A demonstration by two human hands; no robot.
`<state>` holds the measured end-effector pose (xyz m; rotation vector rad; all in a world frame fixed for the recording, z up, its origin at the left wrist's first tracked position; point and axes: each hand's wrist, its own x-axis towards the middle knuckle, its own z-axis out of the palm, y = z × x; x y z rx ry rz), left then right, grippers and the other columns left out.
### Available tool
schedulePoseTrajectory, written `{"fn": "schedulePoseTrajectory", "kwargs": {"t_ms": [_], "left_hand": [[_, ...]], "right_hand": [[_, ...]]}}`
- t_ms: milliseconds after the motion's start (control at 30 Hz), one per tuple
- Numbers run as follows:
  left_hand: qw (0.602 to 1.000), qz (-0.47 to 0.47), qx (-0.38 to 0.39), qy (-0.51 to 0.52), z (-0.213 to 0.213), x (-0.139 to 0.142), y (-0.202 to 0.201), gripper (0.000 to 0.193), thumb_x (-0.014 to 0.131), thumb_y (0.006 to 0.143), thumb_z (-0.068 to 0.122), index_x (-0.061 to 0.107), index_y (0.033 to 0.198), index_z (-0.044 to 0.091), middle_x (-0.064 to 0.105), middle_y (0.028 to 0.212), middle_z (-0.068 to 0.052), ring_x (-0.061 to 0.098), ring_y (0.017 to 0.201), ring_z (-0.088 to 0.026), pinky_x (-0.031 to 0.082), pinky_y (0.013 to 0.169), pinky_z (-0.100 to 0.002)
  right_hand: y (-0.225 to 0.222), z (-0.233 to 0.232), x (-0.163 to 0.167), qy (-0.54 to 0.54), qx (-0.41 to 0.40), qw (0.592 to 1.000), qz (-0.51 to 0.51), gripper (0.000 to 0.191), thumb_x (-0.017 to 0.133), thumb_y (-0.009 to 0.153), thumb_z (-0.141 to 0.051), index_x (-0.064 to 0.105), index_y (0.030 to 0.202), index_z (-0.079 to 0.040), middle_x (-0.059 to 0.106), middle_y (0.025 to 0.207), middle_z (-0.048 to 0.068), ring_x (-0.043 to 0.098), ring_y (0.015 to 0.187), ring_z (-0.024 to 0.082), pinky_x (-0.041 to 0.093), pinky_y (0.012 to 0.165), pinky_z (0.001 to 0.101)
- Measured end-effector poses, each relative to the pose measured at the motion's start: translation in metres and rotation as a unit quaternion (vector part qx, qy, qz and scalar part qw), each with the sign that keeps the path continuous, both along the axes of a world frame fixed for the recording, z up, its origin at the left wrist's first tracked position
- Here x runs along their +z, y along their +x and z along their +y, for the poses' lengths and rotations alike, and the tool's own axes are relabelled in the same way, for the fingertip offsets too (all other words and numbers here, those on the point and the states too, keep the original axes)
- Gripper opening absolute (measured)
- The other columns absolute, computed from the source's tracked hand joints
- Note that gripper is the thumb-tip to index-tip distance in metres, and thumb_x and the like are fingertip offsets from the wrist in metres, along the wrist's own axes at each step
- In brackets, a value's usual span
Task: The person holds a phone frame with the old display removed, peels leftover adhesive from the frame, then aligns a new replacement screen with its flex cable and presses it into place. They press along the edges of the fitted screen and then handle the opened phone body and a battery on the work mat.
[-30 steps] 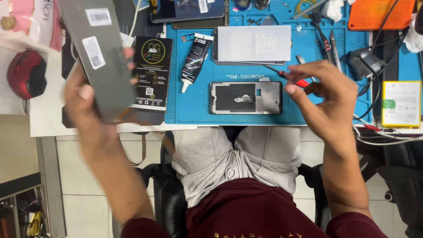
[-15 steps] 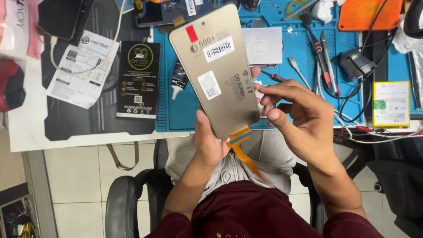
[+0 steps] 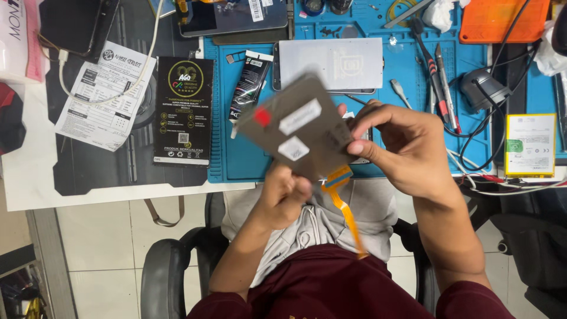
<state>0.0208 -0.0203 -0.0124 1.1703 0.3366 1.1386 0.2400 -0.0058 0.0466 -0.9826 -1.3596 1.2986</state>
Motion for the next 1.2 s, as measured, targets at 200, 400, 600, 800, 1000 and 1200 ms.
{"fn": "schedulePoseTrajectory", "kwargs": {"t_ms": [200,400,600,800,1000,1200], "left_hand": [[0.951,0.267,-0.012,0.156,0.027,0.019,-0.007,0.026,0.059,0.108,0.023,0.066,0.13,0.009,0.065,0.137,-0.014,0.064,0.129,-0.028,0.053,0.11,-0.039],[0.957,0.289,-0.011,0.022,0.012,0.026,0.003,0.033,0.055,0.11,0.024,0.06,0.138,0.006,0.065,0.123,-0.01,0.067,0.111,-0.023,0.055,0.095,-0.035],[0.933,0.312,0.144,0.109,0.003,0.035,0.016,0.039,0.045,0.118,0.019,0.051,0.152,0.002,0.054,0.131,-0.014,0.063,0.121,-0.025,0.053,0.107,-0.037],[0.95,0.272,0.133,0.08,-0.013,0.039,0.018,0.045,0.044,0.117,0.009,0.037,0.161,0.0,0.048,0.143,-0.016,0.064,0.124,-0.025,0.057,0.108,-0.035],[0.939,0.28,0.164,0.116,-0.02,0.039,0.021,0.046,0.045,0.115,0.005,0.037,0.16,-0.003,0.047,0.144,-0.017,0.061,0.124,-0.024,0.056,0.105,-0.032],[0.939,0.288,0.158,0.101,-0.019,0.037,0.022,0.045,0.047,0.113,0.006,0.041,0.156,-0.006,0.05,0.139,-0.018,0.061,0.118,-0.023,0.056,0.1,-0.032]], "right_hand": [[-0.003,0.007,0.017,0.091,0.061,0.982,-0.155,0.013,0.082,0.088,-0.004,0.072,0.097,-0.003,0.073,0.095,0.005,0.064,0.09,0.017,0.05,0.088,0.0316],[-0.009,0.012,0.045,0.18,-0.004,0.95,-0.254,0.025,0.082,0.084,-0.008,0.07,0.105,-0.001,0.069,0.107,0.009,0.063,0.1,0.023,0.051,0.089,0.0332],[-0.018,-0.015,0.054,0.27,-0.127,0.855,-0.423,0.033,0.09,0.075,-0.011,0.069,0.099,-0.004,0.068,0.099,0.008,0.064,0.096,0.026,0.046,0.083,0.0382],[-0.016,-0.026,0.035,0.331,-0.126,0.808,-0.472,0.029,0.093,0.081,-0.007,0.071,0.099,-0.007,0.067,0.099,0.005,0.065,0.095,0.026,0.046,0.087,0.0417],[-0.015,-0.024,0.026,0.373,-0.116,0.794,-0.466,0.026,0.092,0.081,-0.005,0.072,0.099,-0.005,0.069,0.097,0.006,0.066,0.092,0.025,0.048,0.085,0.0407],[-0.016,-0.019,0.024,0.383,-0.116,0.791,-0.464,0.023,0.089,0.081,-0.004,0.075,0.1,-0.004,0.07,0.096,0.007,0.067,0.087,0.025,0.047,0.079,0.0384]]}}
